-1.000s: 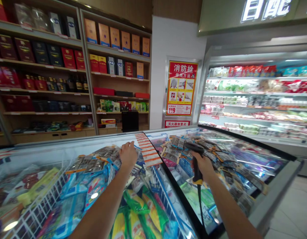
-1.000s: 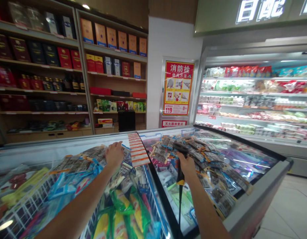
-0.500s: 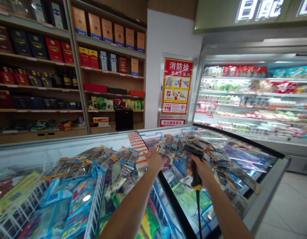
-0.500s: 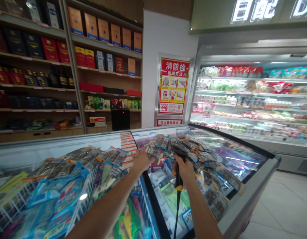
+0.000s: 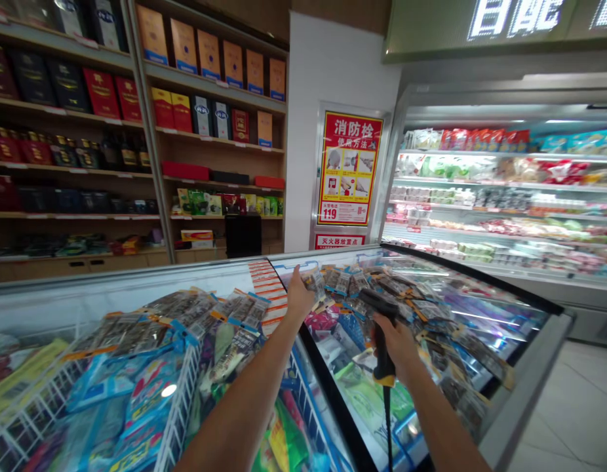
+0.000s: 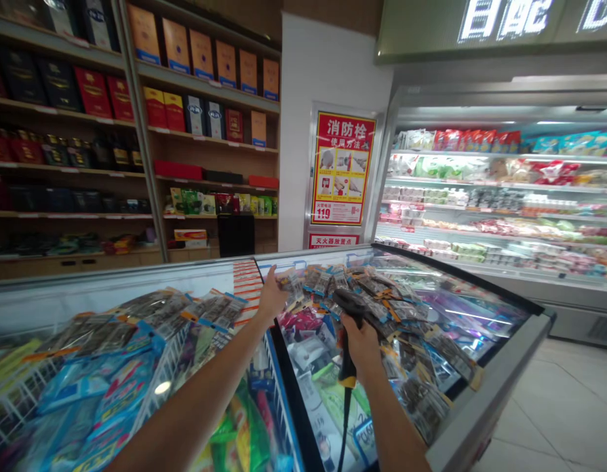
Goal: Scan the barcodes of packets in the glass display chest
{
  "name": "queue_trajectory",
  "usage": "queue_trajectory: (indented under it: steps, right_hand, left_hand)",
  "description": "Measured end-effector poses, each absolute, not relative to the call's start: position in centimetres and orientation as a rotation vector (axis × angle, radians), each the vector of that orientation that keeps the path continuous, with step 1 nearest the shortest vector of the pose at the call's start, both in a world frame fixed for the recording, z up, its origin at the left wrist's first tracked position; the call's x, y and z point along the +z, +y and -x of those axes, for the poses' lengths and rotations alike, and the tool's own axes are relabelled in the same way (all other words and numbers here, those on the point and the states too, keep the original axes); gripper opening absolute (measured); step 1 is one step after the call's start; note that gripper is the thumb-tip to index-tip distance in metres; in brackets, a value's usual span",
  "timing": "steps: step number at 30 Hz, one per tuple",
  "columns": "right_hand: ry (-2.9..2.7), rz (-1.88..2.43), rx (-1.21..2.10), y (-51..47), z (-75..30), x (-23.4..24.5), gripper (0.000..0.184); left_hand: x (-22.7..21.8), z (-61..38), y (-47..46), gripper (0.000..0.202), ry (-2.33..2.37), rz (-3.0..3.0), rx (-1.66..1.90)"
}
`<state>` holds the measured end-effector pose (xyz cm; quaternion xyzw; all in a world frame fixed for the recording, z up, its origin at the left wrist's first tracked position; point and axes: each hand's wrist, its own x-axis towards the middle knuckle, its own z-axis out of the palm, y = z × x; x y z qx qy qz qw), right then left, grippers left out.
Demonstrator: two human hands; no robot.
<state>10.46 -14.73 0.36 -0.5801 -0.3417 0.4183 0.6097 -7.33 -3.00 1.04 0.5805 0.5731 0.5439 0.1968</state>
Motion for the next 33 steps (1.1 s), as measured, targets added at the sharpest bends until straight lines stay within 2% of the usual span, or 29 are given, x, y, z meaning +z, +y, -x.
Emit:
queue_trajectory:
  steps: [4,6,10,17,26,33]
  right_hand:
    - [-0.905,1.303,1.058,-15.2,-9.4,0.4,0.025]
    - [-0.944,1.295,1.095,-15.5,-8.7,0.4,0.026]
    - [-0.966,1.285,1.194,-16.2,-7.5,0.6,0.025]
    - [-0.931,1.269,1.283,-17.3,-7.1,1.6,0.023]
    - [-0.915,1.220,1.272,-17.1,-7.2,1.4,0.023]
    - [-0.877,1.253,1.156,-15.9,-8.2,0.7,0.024]
  left_hand:
    - [0.4,8.9,-1.2,0.032,1.411,-1.311,1.624]
    - [-0.1,9.5,-0.5,0.020,1.290,-1.200,1.695]
    - [-0.6,9.7,0.3,0.027,1.052,-1.038,1.734]
    - [-0.3,9.5,-0.2,0.034,0.975,-1.063,1.735]
    - [-0.3,10.0,-0.3,0.036,1.230,-1.162,1.672]
    - [0.3,11.3,-2.0,0.035,1.793,-1.505,1.454]
